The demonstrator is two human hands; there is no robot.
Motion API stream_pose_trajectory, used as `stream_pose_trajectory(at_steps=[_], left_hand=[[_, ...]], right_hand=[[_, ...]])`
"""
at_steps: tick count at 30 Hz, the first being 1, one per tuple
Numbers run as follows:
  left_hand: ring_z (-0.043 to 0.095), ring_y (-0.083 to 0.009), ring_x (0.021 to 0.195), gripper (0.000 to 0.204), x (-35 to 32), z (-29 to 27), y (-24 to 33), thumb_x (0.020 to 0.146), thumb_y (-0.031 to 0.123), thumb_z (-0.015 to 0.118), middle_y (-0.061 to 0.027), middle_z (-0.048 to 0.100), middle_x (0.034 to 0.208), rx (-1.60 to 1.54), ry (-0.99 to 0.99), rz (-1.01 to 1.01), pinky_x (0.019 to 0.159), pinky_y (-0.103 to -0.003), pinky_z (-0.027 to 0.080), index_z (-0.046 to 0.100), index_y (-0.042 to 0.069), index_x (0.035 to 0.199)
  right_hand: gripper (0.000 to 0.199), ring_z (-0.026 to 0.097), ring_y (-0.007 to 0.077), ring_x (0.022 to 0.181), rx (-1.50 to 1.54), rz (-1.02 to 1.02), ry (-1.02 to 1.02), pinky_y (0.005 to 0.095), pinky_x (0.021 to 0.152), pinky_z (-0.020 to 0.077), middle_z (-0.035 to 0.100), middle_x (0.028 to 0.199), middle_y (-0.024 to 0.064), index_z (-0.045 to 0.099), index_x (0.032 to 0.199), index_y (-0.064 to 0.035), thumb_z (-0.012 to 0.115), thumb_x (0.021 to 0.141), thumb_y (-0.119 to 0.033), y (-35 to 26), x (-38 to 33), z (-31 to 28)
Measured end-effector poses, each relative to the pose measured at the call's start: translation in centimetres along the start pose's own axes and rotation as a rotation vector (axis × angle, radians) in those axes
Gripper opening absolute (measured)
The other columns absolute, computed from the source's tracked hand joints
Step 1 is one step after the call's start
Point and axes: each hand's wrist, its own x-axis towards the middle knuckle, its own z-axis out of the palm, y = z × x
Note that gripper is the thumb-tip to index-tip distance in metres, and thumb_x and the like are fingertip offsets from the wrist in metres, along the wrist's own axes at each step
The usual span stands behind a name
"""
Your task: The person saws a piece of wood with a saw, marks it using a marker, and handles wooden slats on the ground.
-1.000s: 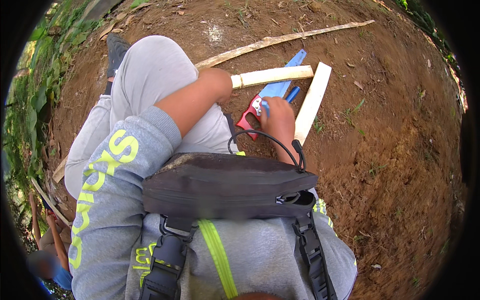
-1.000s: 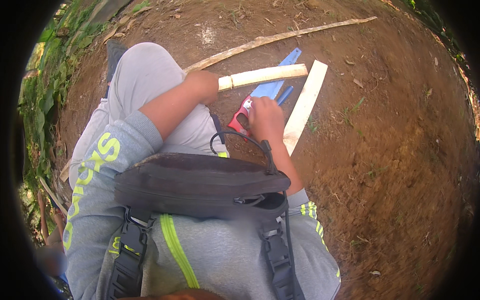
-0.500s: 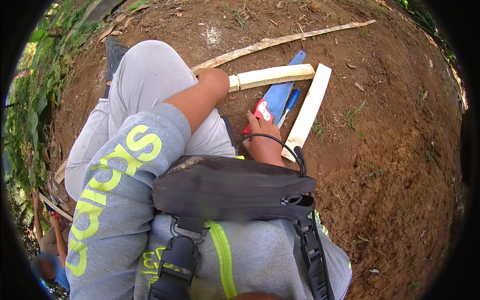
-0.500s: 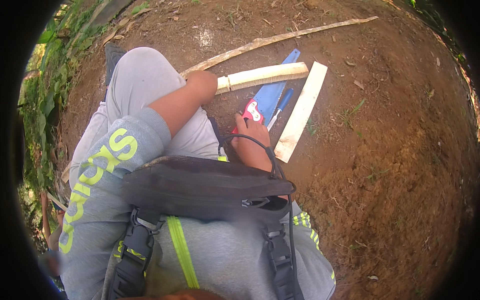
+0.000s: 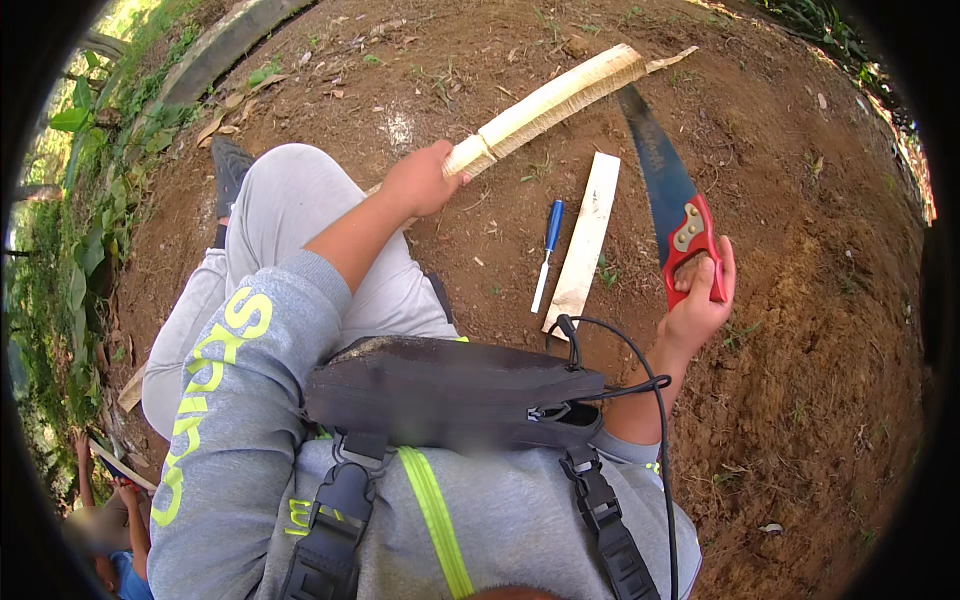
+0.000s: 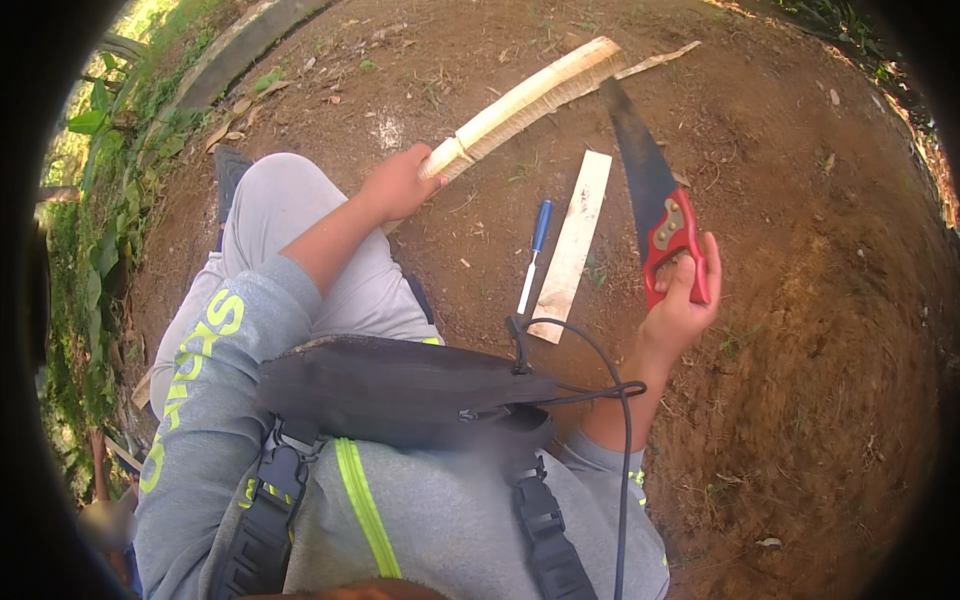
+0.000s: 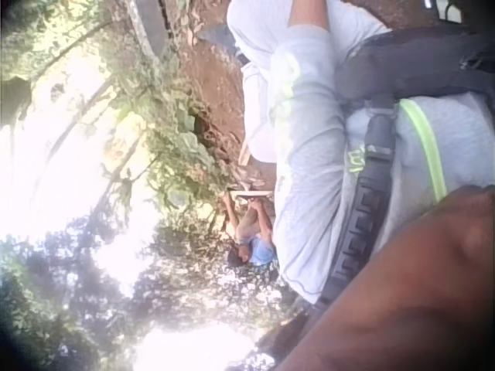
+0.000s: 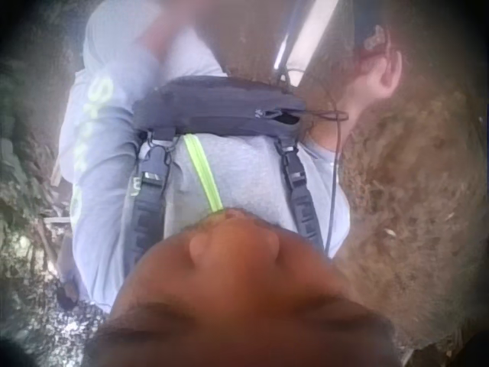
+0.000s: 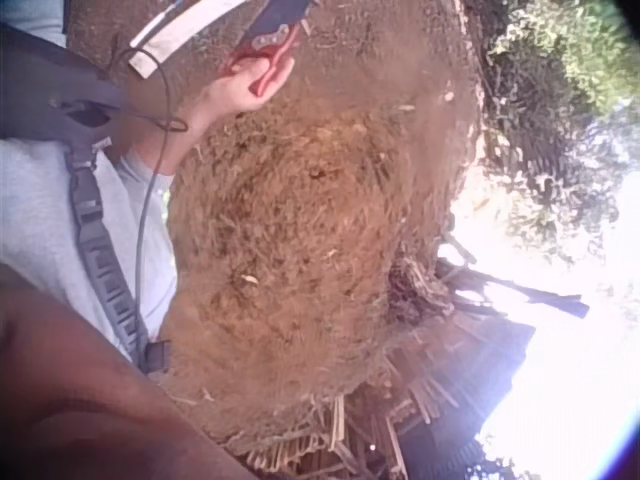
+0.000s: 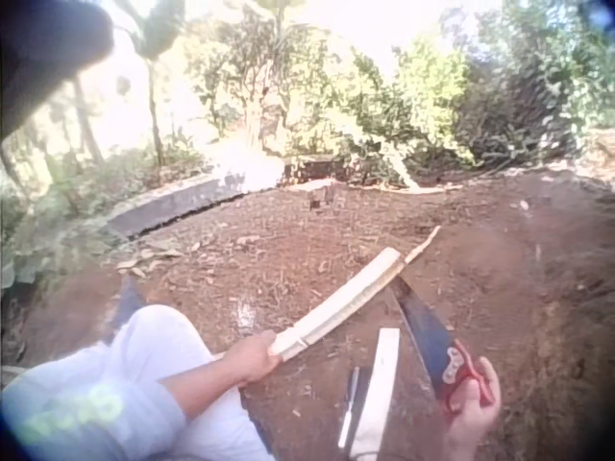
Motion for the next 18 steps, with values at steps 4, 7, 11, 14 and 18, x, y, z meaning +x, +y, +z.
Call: stream_pose_trajectory(at_steps=[4,7,11,14,18], left_hand=[[0.07,-0.0366,0.115,0.057,0.8,-4.3,3.9,0.1,0.045,0.072,-0.0212,0.072,0.124,-0.195,0.131,0.16,0.099,-0.046,0.054,0.058,0.005,0.139],[0.069,-0.0243,0.108,0.055,1.1,-9.1,7.5,0.105,0.046,0.067,-0.014,0.073,0.119,-0.398,0.154,0.282,0.094,-0.04,0.054,0.055,0.007,0.141],[0.066,-0.0114,0.091,0.053,-0.4,-15.8,13.1,0.109,0.048,0.059,-0.0048,0.069,0.103,-0.748,0.097,0.354,0.083,-0.03,0.054,0.052,0.01,0.145],[0.066,-0.0114,0.083,0.057,-2.7,-19.3,15.5,0.106,0.047,0.066,-0.0045,0.068,0.098,-0.777,0.132,0.259,0.079,-0.03,0.056,0.052,0.008,0.144],[0.067,-0.0126,0.085,0.065,-5.4,-21.4,12.8,0.093,0.036,0.084,-0.0048,0.067,0.098,-0.671,0.208,0.31,0.079,-0.033,0.058,0.053,0.004,0.14]], right_hand=[[0.049,0.057,0.0118,0.073,0.005,-0.335,0.185,0.0293,0.073,0.0506,0.064,0.087,0.0037,0.049,0.155,0.0036,0.055,0.107,-0.001,-2.4,-0.2,-0.3],[0.049,0.058,0.0134,0.073,0.191,-0.174,0.176,0.0317,0.074,0.0518,0.064,0.084,0.0036,0.048,0.155,0.0032,0.053,0.106,0.0,-5.2,0.5,1.4],[0.05,0.046,0.0086,0.061,0.477,0.039,0.086,0.0289,0.06,0.0451,0.048,0.073,-0.0015,0.044,0.157,0.0019,0.05,0.108,-0.006,-4.7,2.3,-1.1],[0.053,0.039,0.0067,0.056,0.561,-0.033,0.164,0.0276,0.054,0.0387,0.039,0.068,-0.004,0.04,0.161,0.002,0.047,0.109,-0.007,-3.6,1.4,0.1],[0.054,0.035,0.0055,0.055,0.545,0.07,0.094,0.0261,0.052,0.0358,0.038,0.065,-0.005,0.041,0.162,0.0019,0.046,0.109,-0.006,-2.8,0.1,1.3]])
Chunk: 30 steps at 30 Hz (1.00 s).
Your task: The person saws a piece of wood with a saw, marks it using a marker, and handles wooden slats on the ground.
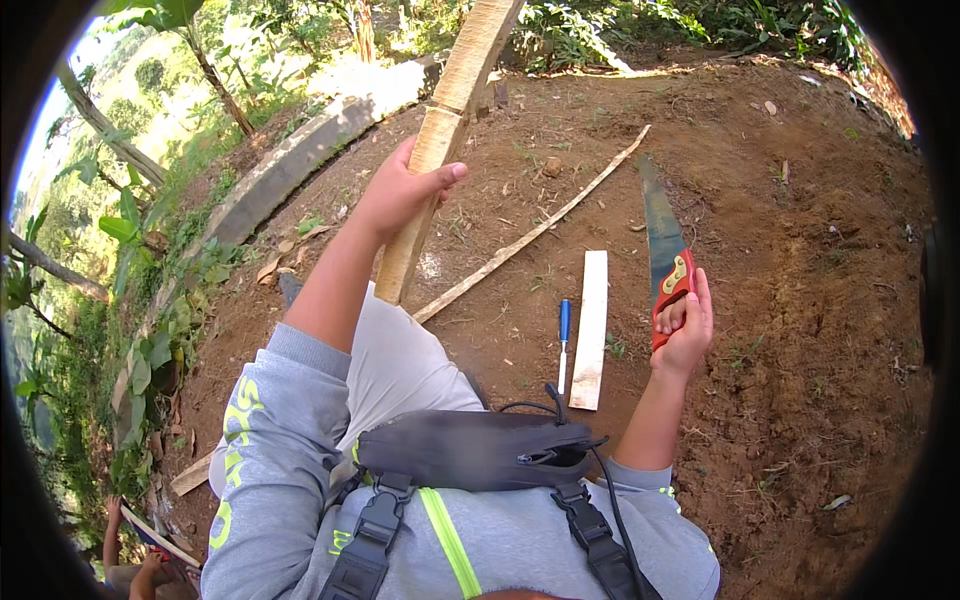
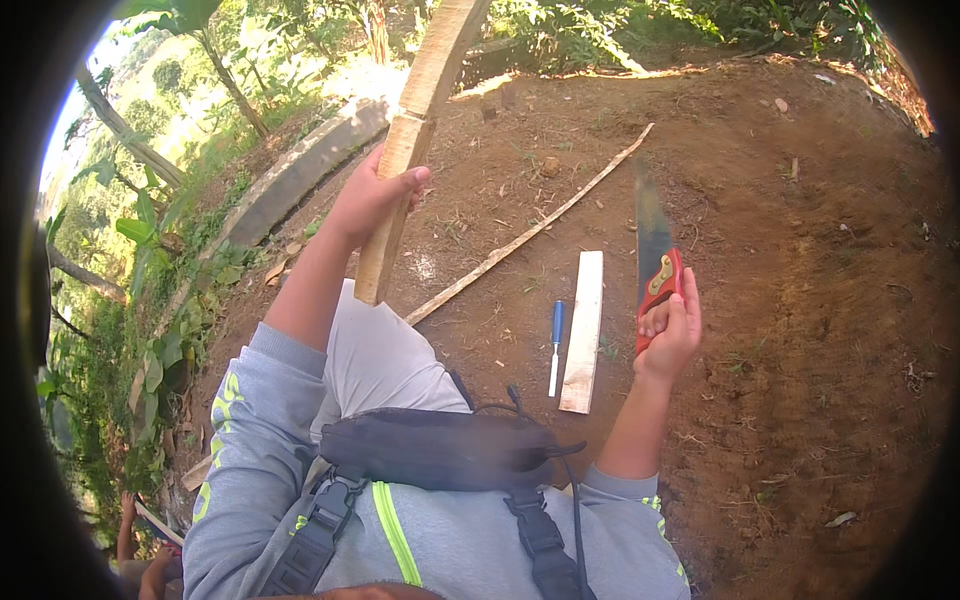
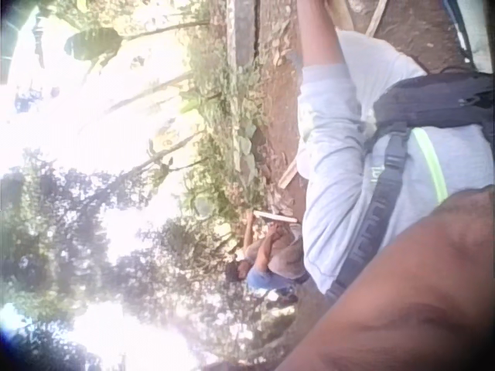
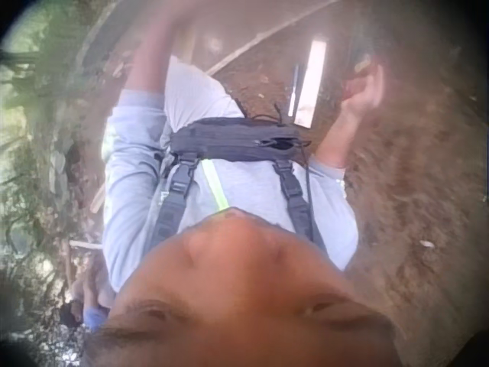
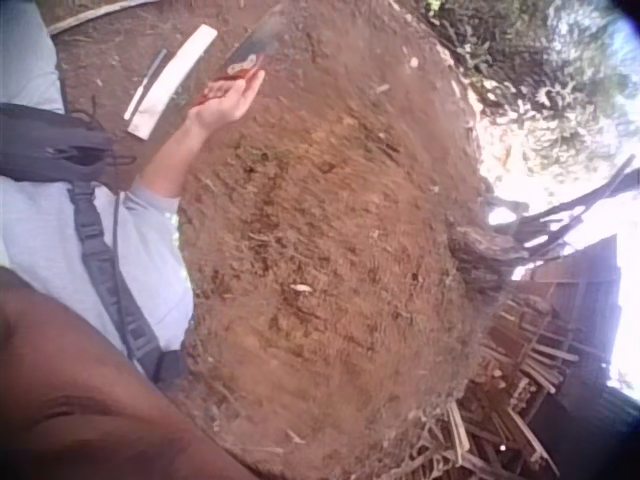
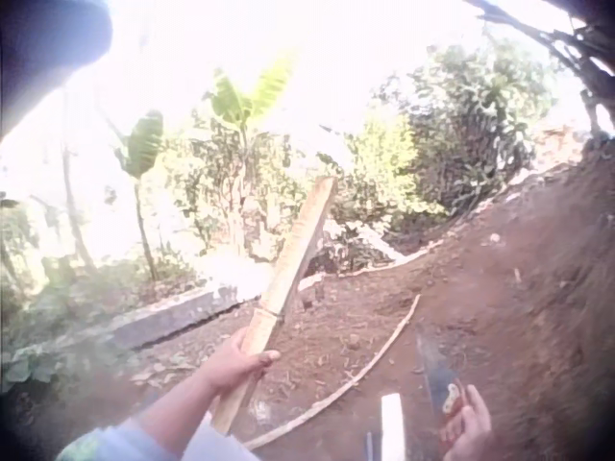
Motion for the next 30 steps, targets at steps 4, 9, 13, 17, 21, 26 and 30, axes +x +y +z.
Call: stream_pose_trajectory(at_steps=[4,9,13,17,21,26,30], left_hand=[[0.066,-0.0117,0.079,0.052,-2.3,-2.8,-1.1,0.09,0.026,0.086,-0.0042,0.068,0.094,-0.248,-0.108,-0.113,0.07,-0.032,0.057,0.057,0.005,0.129],[0.074,-0.0276,0.087,0.052,-4.5,-2.5,0.2,0.086,0.026,0.083,-0.014,0.074,0.101,0.545,0.179,0.075,0.077,-0.042,0.059,0.057,0.006,0.126],[0.074,-0.0403,0.1,0.059,-5.1,-0.8,-0.9,0.084,0.028,0.083,-0.0205,0.075,0.11,1.061,0.263,0.174,0.085,-0.051,0.058,0.055,0.006,0.131],[0.075,-0.0396,0.1,0.052,-4.8,1.9,-2.7,0.085,0.027,0.083,-0.0185,0.076,0.107,1.186,0.17,0.141,0.083,-0.05,0.06,0.055,0.008,0.125],[0.074,-0.0383,0.099,0.045,-3.8,3.3,-5.5,0.085,0.023,0.081,-0.017,0.074,0.104,1.257,0.103,0.089,0.081,-0.05,0.06,0.054,0.008,0.118],[0.074,-0.0373,0.099,0.039,-1.7,4.1,-10.0,0.086,0.017,0.079,-0.0145,0.072,0.103,1.302,-0.024,0.139,0.082,-0.05,0.059,0.053,0.007,0.115],[0.075,-0.035,0.099,0.042,1.0,6.0,-15.4,0.088,0.023,0.081,-0.0131,0.073,0.105,1.371,-0.178,0.09,0.082,-0.049,0.06,0.053,0.008,0.115]], right_hand=[[0.055,0.034,0.0035,0.055,-0.076,-0.02,-0.102,0.0248,0.051,0.0343,0.041,0.066,-0.0061,0.042,0.162,0.0015,0.047,0.108,-0.004,0.8,-1.8,-0.2],[0.06,0.047,0.0015,0.067,-0.292,-0.194,-0.189,0.0197,0.058,0.0406,0.067,0.107,0.0033,0.048,0.159,0.0035,0.053,0.099,-0.003,0.1,-4.0,0.8],[0.063,0.047,0.0011,0.068,-0.173,-0.244,-0.325,0.0191,0.058,0.0397,0.065,0.106,0.0014,0.046,0.16,0.0022,0.054,0.098,-0.002,-2.4,-6.6,2.6],[0.061,0.04,0.0007,0.058,-0.081,-0.141,-0.324,0.0205,0.054,0.034,0.052,0.075,-0.0075,0.04,0.163,0.0029,0.054,0.104,-0.003,-0.9,-8.6,4.5],[0.061,0.039,0.0007,0.058,0.118,0.039,-0.209,0.0209,0.053,0.0331,0.051,0.075,-0.007,0.039,0.163,0.0023,0.053,0.104,-0.002,1.2,-7.9,1.7],[0.061,0.045,0.0012,0.064,-0.193,-0.032,-0.192,0.021,0.058,0.0387,0.063,0.097,0.0003,0.04,0.163,0.0036,0.053,0.104,-0.002,4.0,-8.2,-0.5],[0.062,0.053,0.0047,0.083,-0.413,-0.099,-0.289,0.0225,0.073,0.0447,0.064,0.115,0.0049,0.042,0.162,0.0047,0.056,0.101,-0.002,5.5,-7.1,-0.4]])
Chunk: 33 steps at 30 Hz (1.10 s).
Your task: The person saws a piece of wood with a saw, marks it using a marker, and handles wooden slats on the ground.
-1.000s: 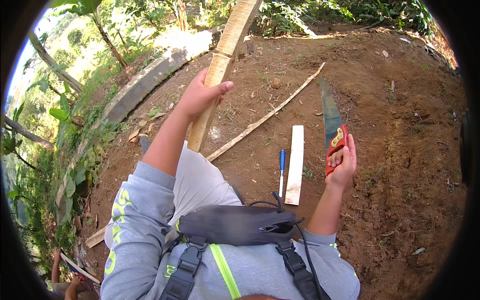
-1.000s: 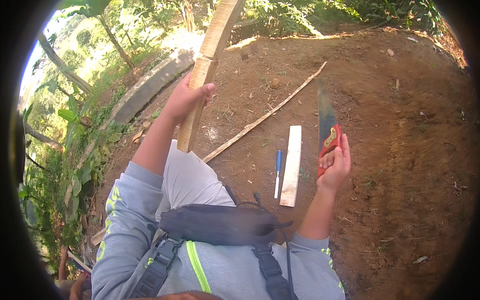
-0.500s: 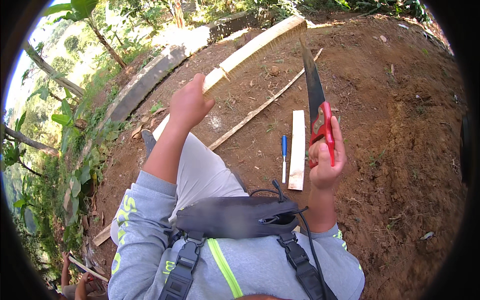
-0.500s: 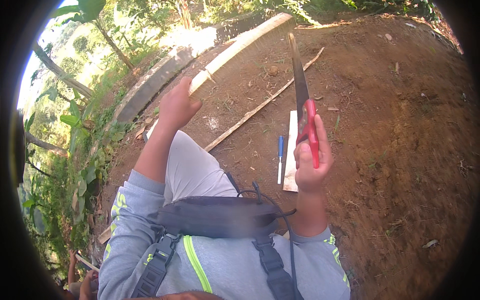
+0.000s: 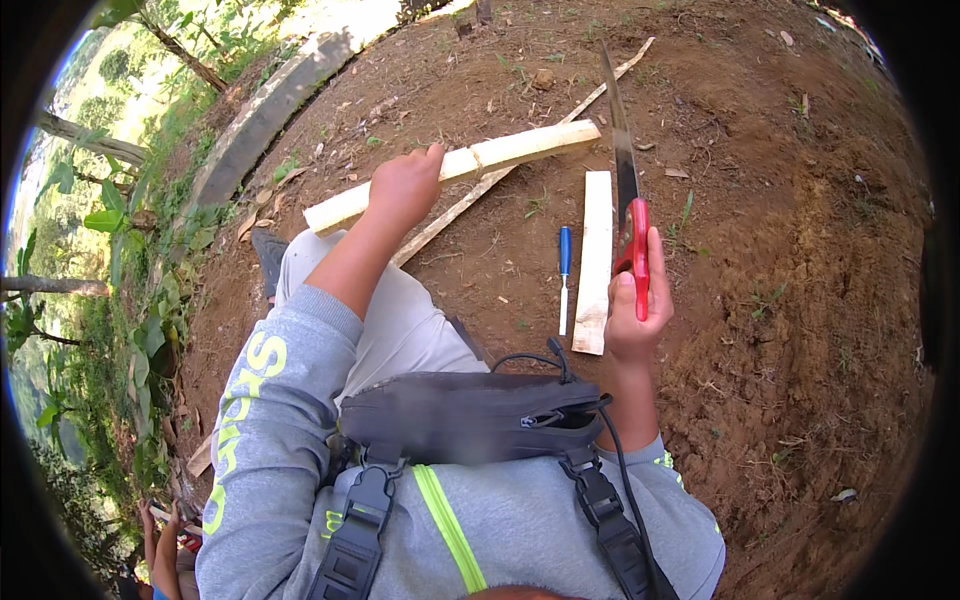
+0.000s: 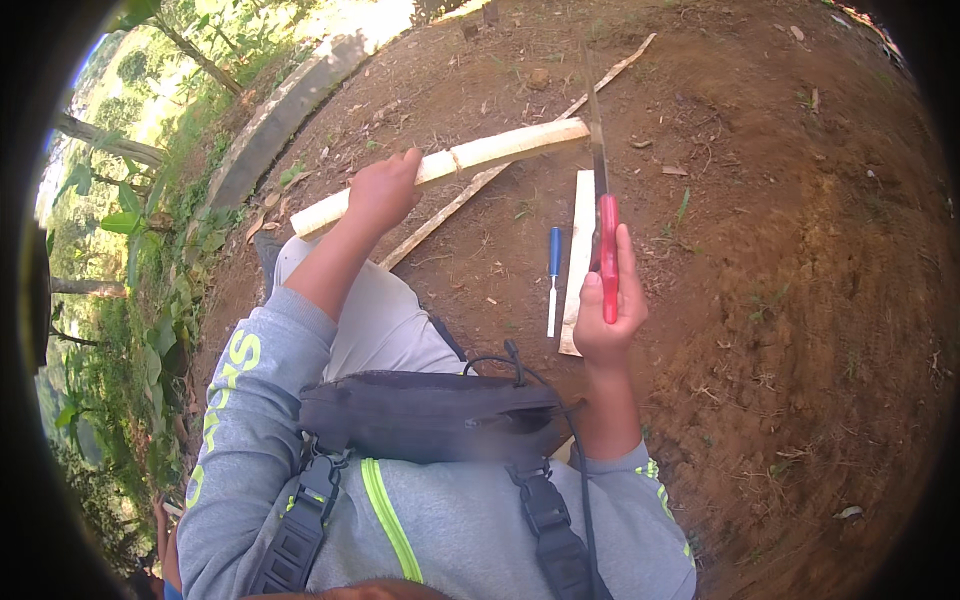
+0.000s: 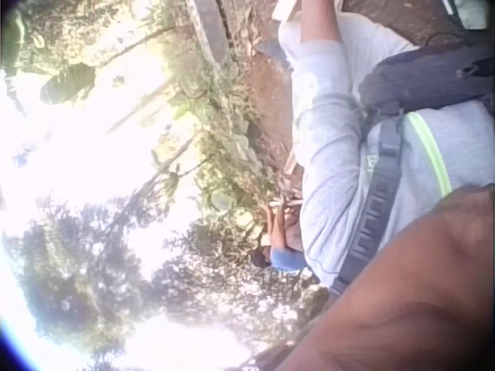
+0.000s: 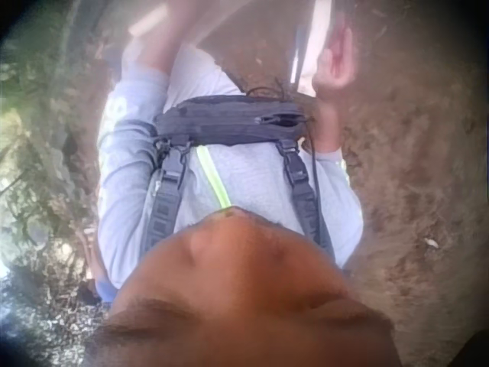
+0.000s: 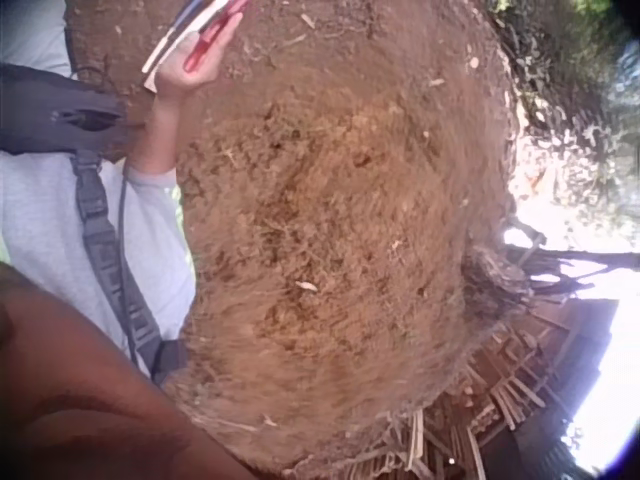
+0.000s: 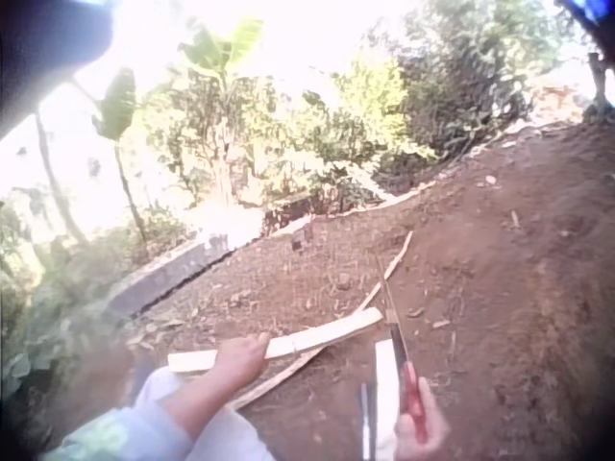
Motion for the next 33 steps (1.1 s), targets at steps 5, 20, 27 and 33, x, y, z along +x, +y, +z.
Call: stream_pose_trajectory(at_steps=[5,20,27,33], left_hand=[[0.075,-0.0357,0.101,0.051,2.7,6.9,0.7,0.089,0.035,0.083,-0.0145,0.074,0.108,-0.068,-0.125,0.001,0.082,-0.049,0.061,0.055,0.008,0.122],[0.073,-0.0401,0.104,0.064,2.6,16.1,-2.4,0.092,0.056,0.076,-0.021,0.073,0.11,-0.34,-0.309,-0.099,0.09,-0.051,0.059,0.056,0.003,0.12],[0.072,-0.0413,0.111,0.064,3.2,16.7,-2.1,0.095,0.054,0.075,-0.0243,0.073,0.115,-0.424,-0.446,-0.263,0.091,-0.05,0.059,0.055,0.0,0.122],[0.071,-0.0418,0.116,0.065,2.8,16.4,-3.2,0.097,0.053,0.073,-0.027,0.072,0.123,-0.495,-0.467,-0.343,0.097,-0.05,0.058,0.056,-0.001,0.129]], right_hand=[[0.062,0.062,0.0072,0.093,-0.127,0.063,-0.243,0.0233,0.083,0.051,0.071,0.129,0.0127,0.048,0.158,0.0047,0.059,0.097,0.001,3.4,1.1,3.4],[0.062,0.056,0.0063,0.075,-0.261,0.322,-0.427,0.0229,0.07,0.0483,0.067,0.096,0.003,0.051,0.159,-0.0019,0.061,0.097,-0.002,8.4,-0.7,9.7],[0.062,0.058,0.0073,0.073,-0.375,0.292,-0.491,0.0246,0.068,0.049,0.068,0.091,0.0051,0.053,0.158,-0.0029,0.063,0.096,-0.003,8.7,1.5,12.3],[0.055,0.06,0.0066,0.077,-0.291,0.328,-0.496,0.0238,0.071,0.0491,0.071,0.095,0.0053,0.06,0.152,-0.0044,0.065,0.098,-0.003,10.0,3.8,12.5]])
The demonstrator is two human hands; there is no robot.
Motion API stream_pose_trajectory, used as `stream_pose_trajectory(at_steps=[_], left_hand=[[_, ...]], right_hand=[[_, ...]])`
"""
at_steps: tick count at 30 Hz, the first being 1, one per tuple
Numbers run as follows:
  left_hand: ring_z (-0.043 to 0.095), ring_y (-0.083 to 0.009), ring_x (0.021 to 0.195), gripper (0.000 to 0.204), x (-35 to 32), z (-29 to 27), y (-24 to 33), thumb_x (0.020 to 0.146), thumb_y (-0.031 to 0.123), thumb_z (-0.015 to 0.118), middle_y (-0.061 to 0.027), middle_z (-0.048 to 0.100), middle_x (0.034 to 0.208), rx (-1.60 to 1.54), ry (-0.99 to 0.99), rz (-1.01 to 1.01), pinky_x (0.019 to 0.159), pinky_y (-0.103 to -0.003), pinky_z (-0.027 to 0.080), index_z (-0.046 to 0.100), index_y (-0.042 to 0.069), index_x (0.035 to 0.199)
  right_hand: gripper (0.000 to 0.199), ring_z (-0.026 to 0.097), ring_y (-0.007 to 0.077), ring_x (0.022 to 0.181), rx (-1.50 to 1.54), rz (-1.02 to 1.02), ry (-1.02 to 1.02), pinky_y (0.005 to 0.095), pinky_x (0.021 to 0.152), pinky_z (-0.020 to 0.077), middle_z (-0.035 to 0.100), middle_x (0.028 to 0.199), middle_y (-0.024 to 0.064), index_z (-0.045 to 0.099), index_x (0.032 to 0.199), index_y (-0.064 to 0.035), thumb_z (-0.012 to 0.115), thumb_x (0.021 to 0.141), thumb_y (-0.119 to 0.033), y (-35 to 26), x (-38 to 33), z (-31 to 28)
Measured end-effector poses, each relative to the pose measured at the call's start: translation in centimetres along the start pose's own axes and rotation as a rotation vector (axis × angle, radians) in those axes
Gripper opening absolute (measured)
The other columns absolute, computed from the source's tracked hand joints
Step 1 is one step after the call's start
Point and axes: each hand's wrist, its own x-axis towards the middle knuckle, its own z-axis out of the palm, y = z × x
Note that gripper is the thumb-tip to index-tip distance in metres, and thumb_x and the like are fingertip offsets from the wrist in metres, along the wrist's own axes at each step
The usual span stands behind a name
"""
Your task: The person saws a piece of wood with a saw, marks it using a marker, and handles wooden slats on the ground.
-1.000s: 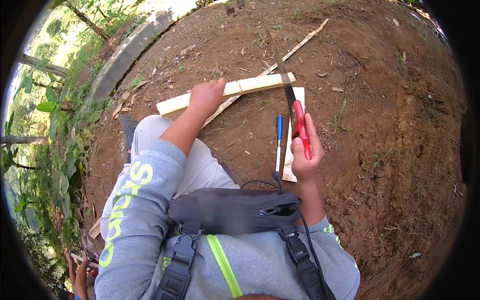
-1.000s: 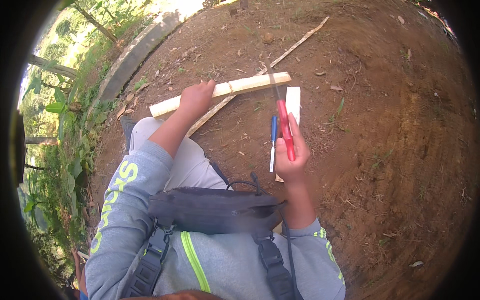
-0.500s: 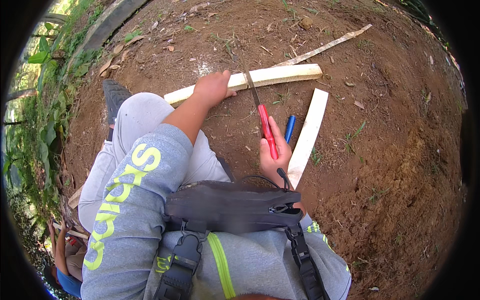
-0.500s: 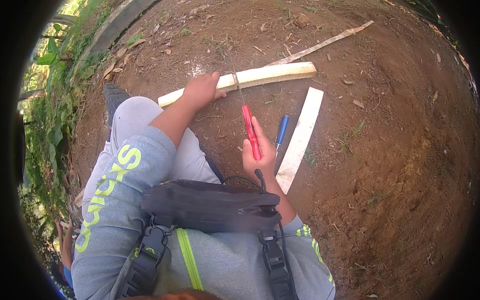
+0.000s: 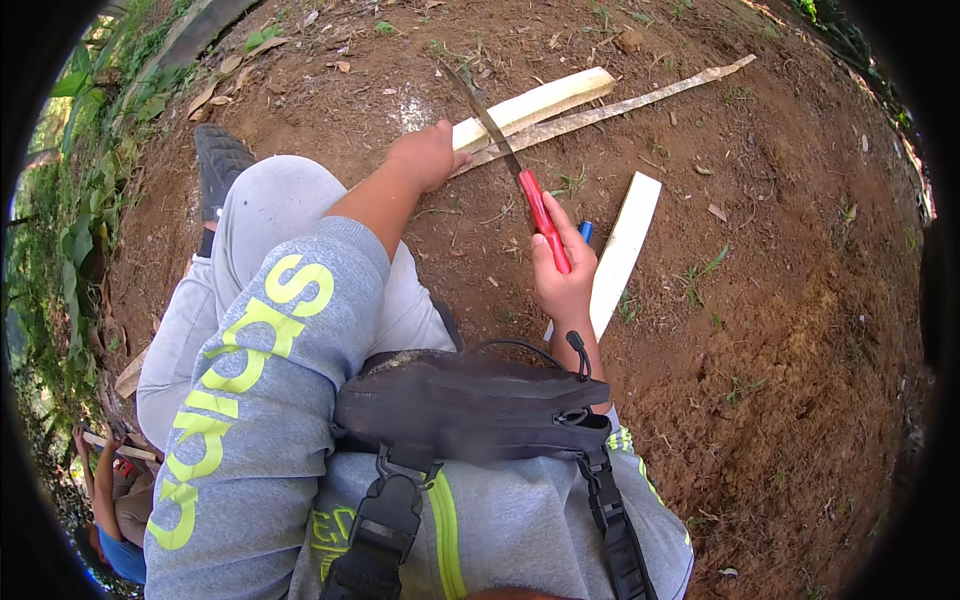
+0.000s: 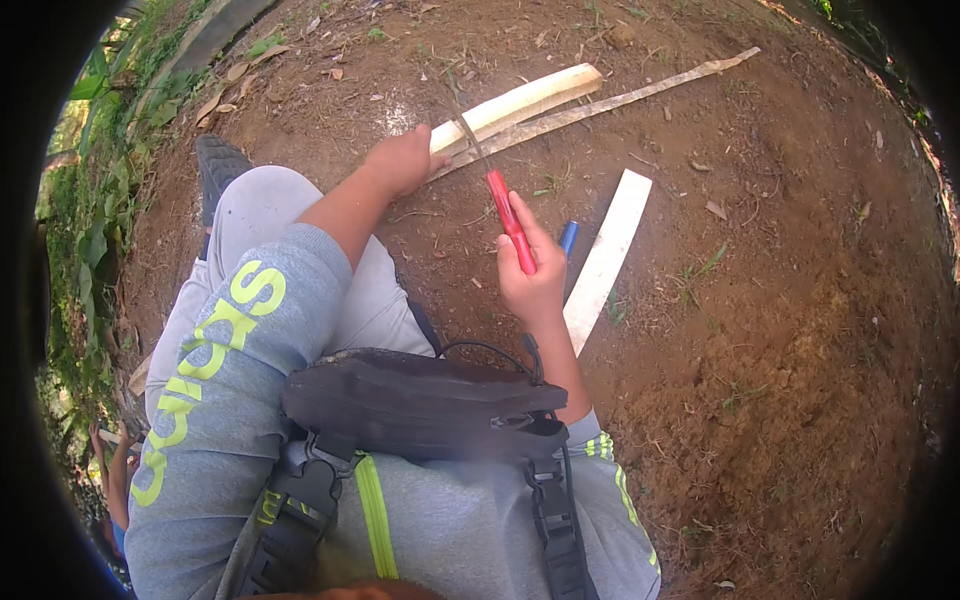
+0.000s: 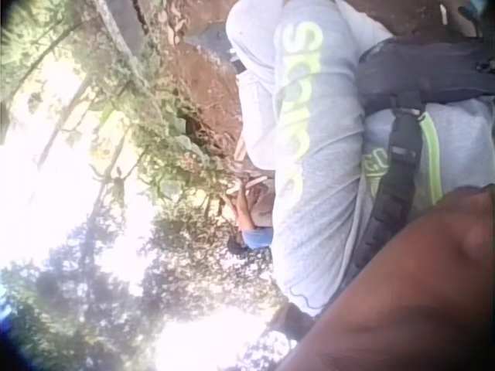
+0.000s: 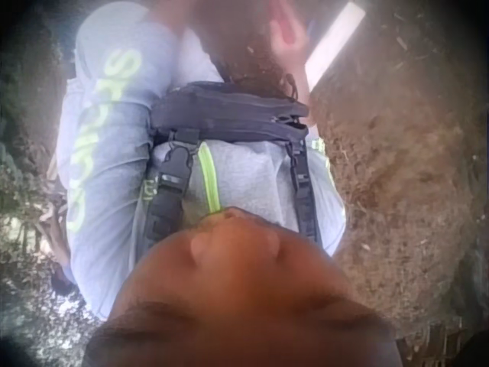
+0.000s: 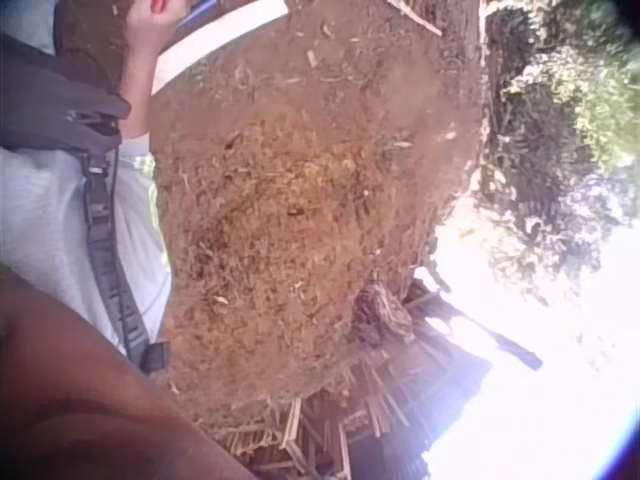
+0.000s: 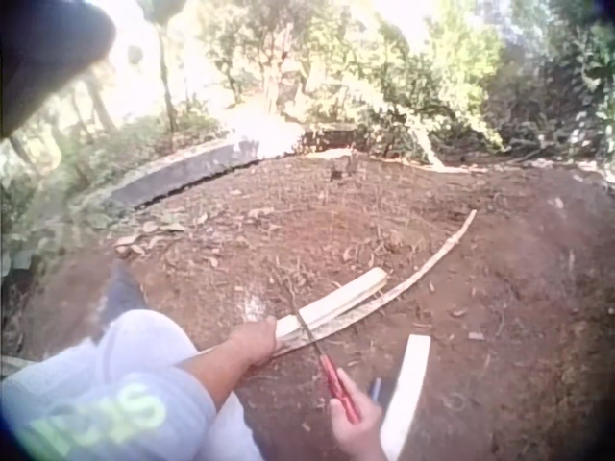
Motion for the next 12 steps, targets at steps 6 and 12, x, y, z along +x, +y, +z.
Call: stream_pose_trajectory(at_steps=[6,12], left_hand=[[0.071,-0.0409,0.118,0.048,-0.3,-1.1,0.2,0.1,0.036,0.068,-0.0237,0.072,0.128,0.013,0.011,-0.108,0.1,-0.049,0.057,0.061,-0.001,0.131],[0.07,-0.04,0.123,0.033,-0.1,-2.9,-1.1,0.1,0.021,0.062,-0.022,0.07,0.134,0.121,0.161,-0.084,0.1,-0.05,0.057,0.063,0.007,0.13]], right_hand=[[0.052,0.057,0.0034,0.076,0.077,0.065,-0.027,0.021,0.069,0.0468,0.072,0.099,0.0019,0.061,0.151,-0.0023,0.064,0.1,-0.003,-1.2,1.8,0.1],[0.05,0.059,0.0034,0.076,0.333,0.094,-0.043,0.0211,0.067,0.0479,0.074,0.106,0.0029,0.06,0.151,-0.0005,0.063,0.101,-0.001,-1.2,5.9,0.8]])
